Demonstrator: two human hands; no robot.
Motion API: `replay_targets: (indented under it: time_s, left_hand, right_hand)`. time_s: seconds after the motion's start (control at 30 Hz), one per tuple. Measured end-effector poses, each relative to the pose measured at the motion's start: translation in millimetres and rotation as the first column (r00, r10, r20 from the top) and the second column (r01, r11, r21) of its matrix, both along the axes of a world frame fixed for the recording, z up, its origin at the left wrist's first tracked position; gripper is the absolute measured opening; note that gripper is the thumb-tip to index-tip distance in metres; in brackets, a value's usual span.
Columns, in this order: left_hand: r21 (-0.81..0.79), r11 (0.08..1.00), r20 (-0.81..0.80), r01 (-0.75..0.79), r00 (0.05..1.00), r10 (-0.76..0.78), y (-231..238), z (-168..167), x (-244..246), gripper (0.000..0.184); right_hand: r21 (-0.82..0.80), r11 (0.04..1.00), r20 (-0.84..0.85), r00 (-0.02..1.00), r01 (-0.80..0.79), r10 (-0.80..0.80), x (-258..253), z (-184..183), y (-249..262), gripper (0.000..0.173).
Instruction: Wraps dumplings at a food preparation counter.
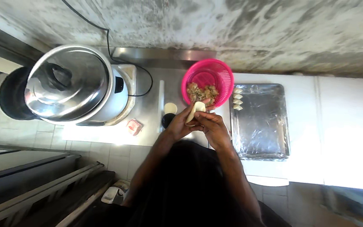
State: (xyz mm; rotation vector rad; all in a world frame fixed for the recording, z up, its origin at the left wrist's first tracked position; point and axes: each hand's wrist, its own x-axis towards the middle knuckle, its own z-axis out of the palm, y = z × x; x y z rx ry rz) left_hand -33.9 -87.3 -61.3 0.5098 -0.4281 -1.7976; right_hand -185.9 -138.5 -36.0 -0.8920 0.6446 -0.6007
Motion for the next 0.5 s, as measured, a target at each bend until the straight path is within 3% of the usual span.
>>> replay_targets:
  time_s: [0.1,0.27,0.5]
  left_hand:
    - [0.012,1.0,0.001,0.015,1.0,-0.015,2,1,1,0.052]
    - [0.069,0.997,0.077,-0.021,0.997,0.016,6,3,-3,0.051]
    - [0.052,0.997,0.197,-0.064,0.979,0.053,7,0,-4,0.056]
  right_hand:
    - [-0.02,0.999,-0.006,1.0,-0.029,0.028,-2,2,-1,0.02]
    - [-0.193,0.981,-0.12,0.992,0.001,-0.025,-1,5,7,0.02]
    - [-0.197,0.98,-0.151,0.988,0.011,-0.041,-1,5,10,0.018]
